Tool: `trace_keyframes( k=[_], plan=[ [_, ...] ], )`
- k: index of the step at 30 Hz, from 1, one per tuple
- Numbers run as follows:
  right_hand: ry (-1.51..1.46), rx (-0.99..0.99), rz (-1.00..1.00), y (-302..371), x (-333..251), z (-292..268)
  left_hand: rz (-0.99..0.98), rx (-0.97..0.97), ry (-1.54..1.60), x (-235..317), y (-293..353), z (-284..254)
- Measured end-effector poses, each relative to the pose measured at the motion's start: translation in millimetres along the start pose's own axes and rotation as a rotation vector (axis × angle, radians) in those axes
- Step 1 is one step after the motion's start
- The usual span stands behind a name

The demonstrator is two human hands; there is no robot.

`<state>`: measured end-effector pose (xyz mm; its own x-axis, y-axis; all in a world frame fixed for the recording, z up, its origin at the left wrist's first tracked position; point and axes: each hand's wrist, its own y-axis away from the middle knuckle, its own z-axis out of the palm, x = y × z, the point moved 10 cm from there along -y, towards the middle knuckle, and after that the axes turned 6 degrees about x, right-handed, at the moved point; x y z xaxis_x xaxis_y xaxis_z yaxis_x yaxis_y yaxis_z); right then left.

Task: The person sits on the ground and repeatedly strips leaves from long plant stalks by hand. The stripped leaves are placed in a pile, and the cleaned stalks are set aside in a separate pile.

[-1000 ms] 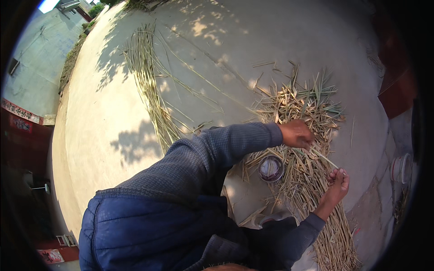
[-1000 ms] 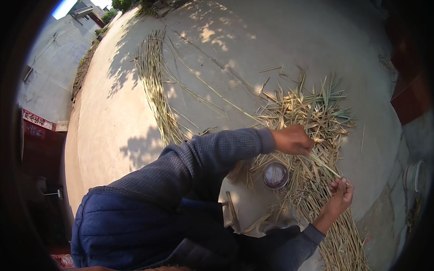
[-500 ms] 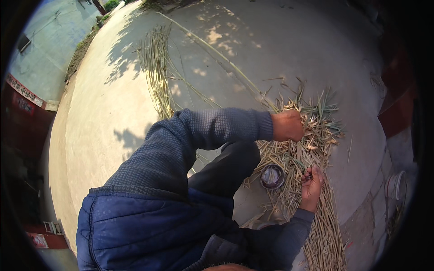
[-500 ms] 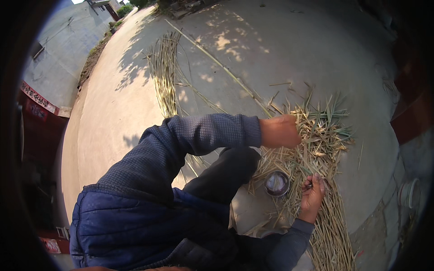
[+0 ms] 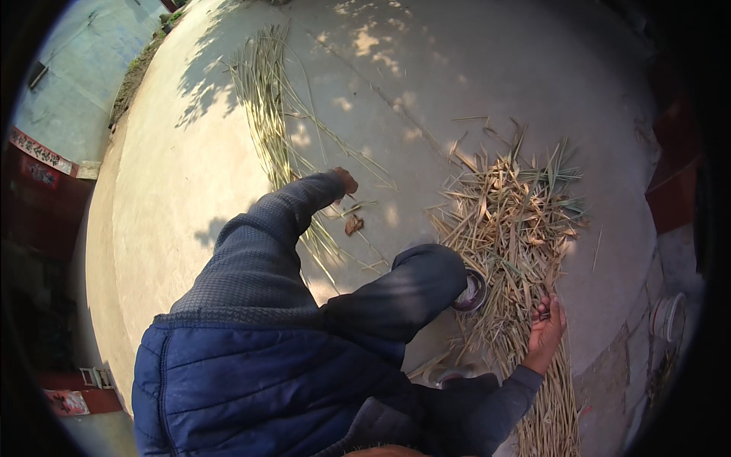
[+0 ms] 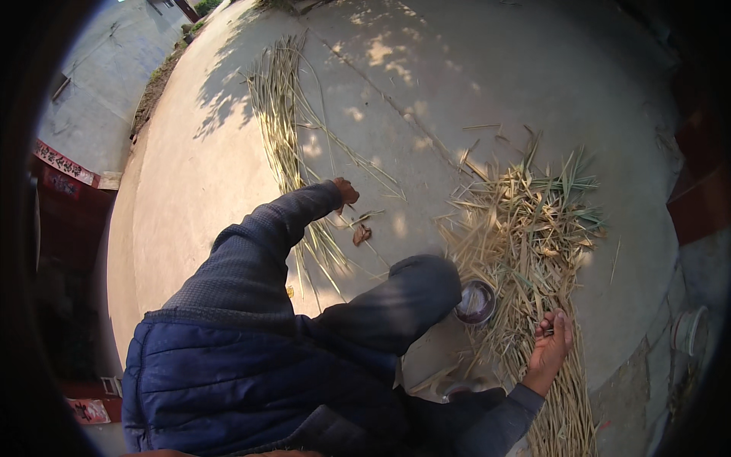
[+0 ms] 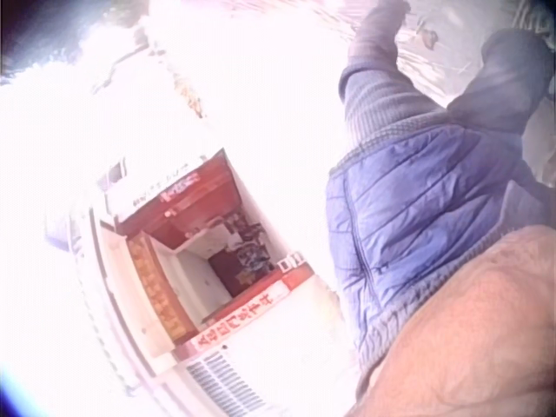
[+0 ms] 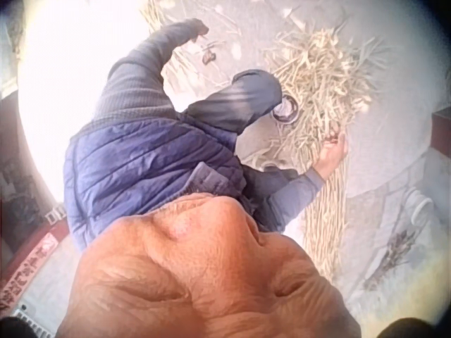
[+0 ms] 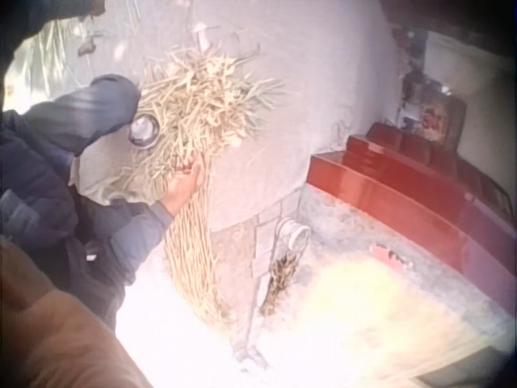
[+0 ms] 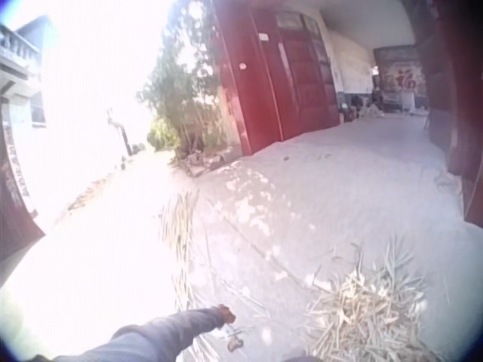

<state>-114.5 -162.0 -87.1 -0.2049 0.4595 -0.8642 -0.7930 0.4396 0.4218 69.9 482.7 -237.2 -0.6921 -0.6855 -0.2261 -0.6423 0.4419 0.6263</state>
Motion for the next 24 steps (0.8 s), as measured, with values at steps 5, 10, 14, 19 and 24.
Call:
trace_keyframes(
  k=[5, 10, 14, 19, 24],
  plan=[
    [0.258, 0.116, 0.059, -3.2, 23.1, -28.7, 0.122, 0.329, 0.398, 48.6, -17.8, -109.5],
    [0.620, 0.075, 0.080, -28.8, 91.7, -78.7, 0.215, 0.832, 0.445, 112.9, -18.2, -321.6],
    [0.595, 0.064, 0.086, -52.1, 183.8, -109.2, 0.504, 1.047, 0.666, 220.3, -4.2, -437.7],
    [1.380, -0.084, -0.445, -44.4, 269.4, -40.3, 0.571, 0.814, 0.584, 316.6, -21.3, -441.3],
    [1.251, 0.050, -0.310, -55.8, 308.4, -0.4, 0.547, 0.702, 0.462, 324.1, -28.6, -422.3]
  ],
)
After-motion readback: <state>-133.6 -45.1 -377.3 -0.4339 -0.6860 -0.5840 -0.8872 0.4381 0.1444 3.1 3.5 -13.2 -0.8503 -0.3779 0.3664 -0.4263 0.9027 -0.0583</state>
